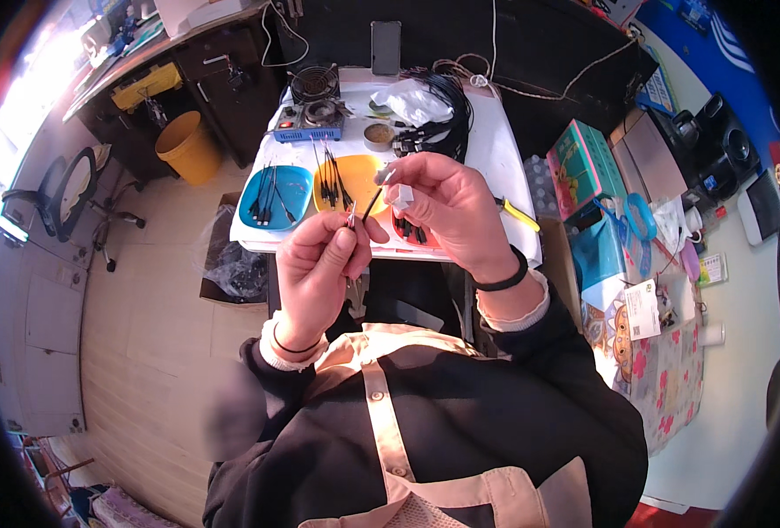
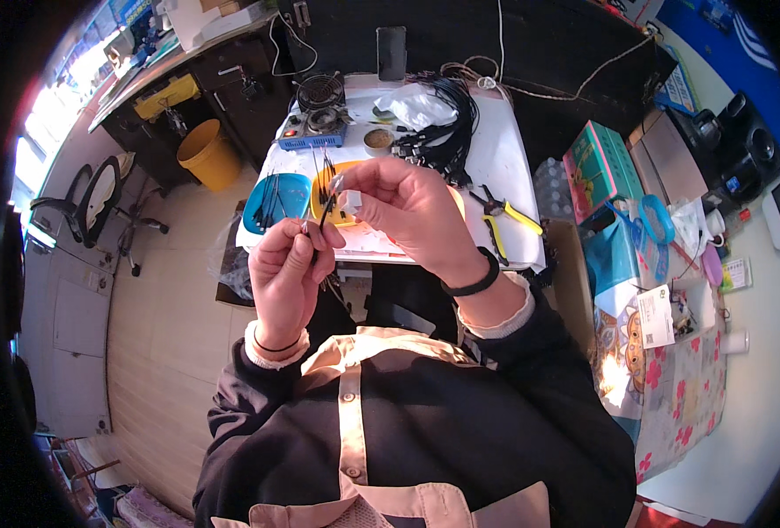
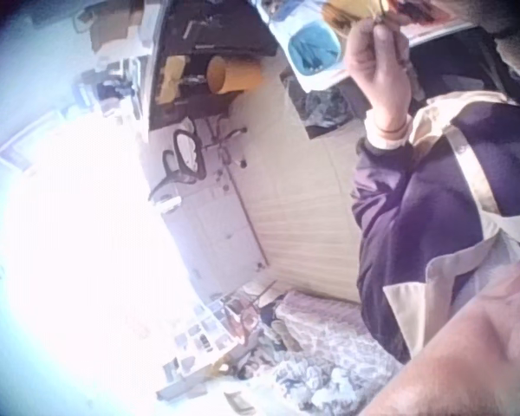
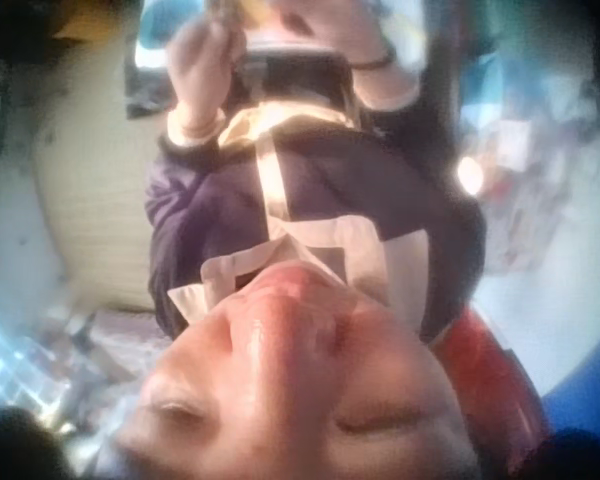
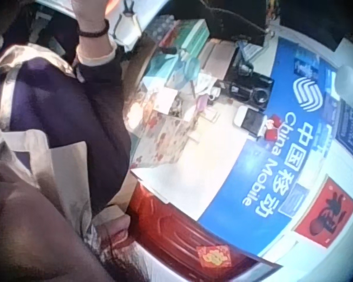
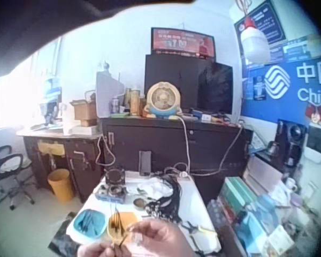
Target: The person repeatedly picks black zip ties from a pile, threads them through a small white plastic component, and tightens them by hand. They place the finished assemblies into a blue tray on the table. The process is repeated continuously throughout the clip.
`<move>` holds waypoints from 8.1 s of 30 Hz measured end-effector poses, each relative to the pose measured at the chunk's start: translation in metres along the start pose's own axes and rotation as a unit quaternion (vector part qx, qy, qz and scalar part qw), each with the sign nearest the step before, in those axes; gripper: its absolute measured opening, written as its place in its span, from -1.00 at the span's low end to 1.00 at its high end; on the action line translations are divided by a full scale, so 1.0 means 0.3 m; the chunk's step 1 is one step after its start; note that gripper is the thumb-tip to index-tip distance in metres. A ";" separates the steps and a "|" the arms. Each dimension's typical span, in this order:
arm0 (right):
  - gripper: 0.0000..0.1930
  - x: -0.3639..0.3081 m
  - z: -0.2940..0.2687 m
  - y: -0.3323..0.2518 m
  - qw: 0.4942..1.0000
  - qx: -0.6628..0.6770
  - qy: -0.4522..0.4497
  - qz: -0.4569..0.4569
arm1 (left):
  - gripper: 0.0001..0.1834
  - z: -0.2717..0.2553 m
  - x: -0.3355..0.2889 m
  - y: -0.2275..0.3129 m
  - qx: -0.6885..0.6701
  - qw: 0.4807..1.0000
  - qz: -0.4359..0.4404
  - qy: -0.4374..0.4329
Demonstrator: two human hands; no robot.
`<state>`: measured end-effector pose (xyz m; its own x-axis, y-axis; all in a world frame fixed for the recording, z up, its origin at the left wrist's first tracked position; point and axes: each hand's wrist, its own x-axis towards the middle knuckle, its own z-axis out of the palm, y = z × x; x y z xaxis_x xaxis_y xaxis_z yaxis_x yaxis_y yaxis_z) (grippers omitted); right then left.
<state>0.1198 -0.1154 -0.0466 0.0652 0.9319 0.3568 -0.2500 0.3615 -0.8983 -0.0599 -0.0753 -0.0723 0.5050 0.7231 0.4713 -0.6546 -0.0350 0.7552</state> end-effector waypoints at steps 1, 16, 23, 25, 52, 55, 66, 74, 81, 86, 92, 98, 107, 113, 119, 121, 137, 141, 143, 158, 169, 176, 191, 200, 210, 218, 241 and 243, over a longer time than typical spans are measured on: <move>-0.79 0.002 -0.003 -0.013 0.999 0.033 -0.020 0.022 | -0.84 -0.001 -0.004 -0.009 -0.007 1.000 -0.016 -0.005; -0.93 -0.046 0.028 0.033 0.967 -0.246 0.018 -0.058 | -0.83 0.017 -0.001 -0.029 0.147 0.984 -0.075 0.064; -0.85 -0.043 0.013 0.048 0.999 -0.042 0.017 0.006 | -0.83 0.022 -0.008 -0.034 0.062 0.989 -0.105 0.081; -0.82 -0.046 0.011 0.047 1.000 -0.009 0.008 0.011 | -0.83 0.025 -0.009 -0.033 0.059 0.989 -0.113 0.079; -0.80 -0.056 -0.028 0.099 0.937 0.270 -0.067 0.210 | -0.83 -0.006 -0.029 -0.022 0.037 0.976 -0.214 0.006; -0.80 -0.062 -0.028 0.114 0.921 0.302 -0.071 0.236 | -0.84 -0.005 -0.029 -0.026 0.049 0.976 -0.211 0.017; -0.68 -0.031 -0.033 0.075 0.988 -0.111 -0.033 0.104 | -0.86 -0.025 -0.021 -0.019 0.138 0.973 -0.183 0.025; -0.81 -0.069 -0.008 0.066 0.933 -0.351 -0.066 -0.041 | -0.86 -0.036 -0.030 -0.016 0.188 0.961 -0.203 -0.017; -0.77 -0.094 -0.109 -0.023 0.929 -0.363 -0.073 -0.023 | -0.84 -0.093 -0.024 0.046 0.072 0.942 -0.322 -0.054; -0.66 -0.097 -0.073 -0.031 0.843 -0.468 -0.184 -0.190 | -0.85 -0.097 0.010 0.044 0.051 0.923 -0.366 -0.107; -0.77 -0.074 -0.040 -0.029 0.820 -0.479 -0.181 -0.257 | -0.85 -0.082 0.018 0.047 0.088 0.925 -0.347 -0.125; -0.88 -0.125 -0.037 0.033 0.954 -0.291 -0.073 -0.005 | -0.71 -0.041 -0.018 0.026 0.588 0.755 0.200 -0.211; -0.82 -0.156 -0.033 0.020 0.919 -0.384 -0.032 -0.080 | -0.79 -0.070 -0.053 0.011 0.423 0.897 -0.012 -0.131; -0.72 -0.147 -0.027 0.009 0.732 -0.586 -0.108 -0.331 | -0.81 -0.053 -0.065 0.001 0.294 0.943 -0.113 -0.104; -0.85 -0.164 -0.047 0.053 0.965 -0.080 -0.057 0.243 | -0.60 -0.059 -0.066 -0.019 0.617 0.703 0.257 -0.241; -0.83 -0.169 -0.050 0.059 0.918 0.142 -0.039 0.369 | -0.60 -0.070 -0.064 -0.027 0.612 0.709 0.242 -0.255; -0.85 -0.171 -0.017 0.033 0.958 -0.161 -0.102 0.216 | -0.88 -0.086 -0.087 -0.003 0.495 0.846 0.056 -0.189; -0.85 -0.154 -0.045 0.006 0.947 -0.268 -0.161 0.069 | -0.89 -0.109 -0.090 -0.014 0.229 0.953 -0.110 -0.166; -0.84 -0.146 -0.042 -0.001 0.925 -0.334 -0.179 -0.022 | -0.88 -0.117 -0.088 -0.015 0.167 0.957 -0.167 -0.170; -0.85 -0.144 -0.087 0.023 0.859 -0.472 -0.121 -0.158 | -0.94 -0.141 -0.121 -0.063 -0.104 0.974 -0.197 -0.046; -0.69 -0.105 0.017 0.057 0.843 -0.396 -0.180 -0.315 | -0.87 -0.132 -0.137 -0.046 -0.144 0.960 -0.236 -0.047; -0.93 -0.156 -0.015 0.050 0.957 -0.091 -0.182 0.205 | -0.86 -0.127 -0.093 -0.001 0.334 0.920 -0.010 -0.206; -0.77 -0.173 0.008 0.022 0.827 -0.490 -0.162 -0.223 | -0.91 -0.108 -0.138 -0.051 0.089 0.981 -0.152 -0.081; -0.83 -0.203 0.006 0.040 0.954 0.054 -0.087 0.280 | -0.91 -0.095 -0.142 -0.047 0.150 0.981 -0.099 -0.074; -0.80 -0.147 0.005 0.052 0.908 -0.305 -0.144 -0.250 | -0.81 -0.055 -0.129 -0.061 -0.245 0.932 -0.260 -0.062; -0.88 -0.170 0.001 0.082 0.976 -0.148 -0.135 -0.084 | -0.85 -0.065 -0.114 -0.018 -0.125 0.948 -0.287 -0.056; -0.72 -0.087 -0.191 0.244 0.982 -0.183 0.031 -0.027 | -0.95 -0.170 0.310 0.002 0.454 0.888 -0.068 -0.020; -0.75 -0.100 -0.195 0.277 0.991 -0.126 0.035 0.012 | -0.93 -0.217 0.412 -0.065 0.596 0.797 -0.034 -0.090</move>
<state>0.1537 -0.1115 -0.1469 0.1312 0.9367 0.3247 -0.0031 0.3279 -0.9447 -0.0213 0.0596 -0.0585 0.6601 0.6438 0.3871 0.3231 -0.7084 0.6275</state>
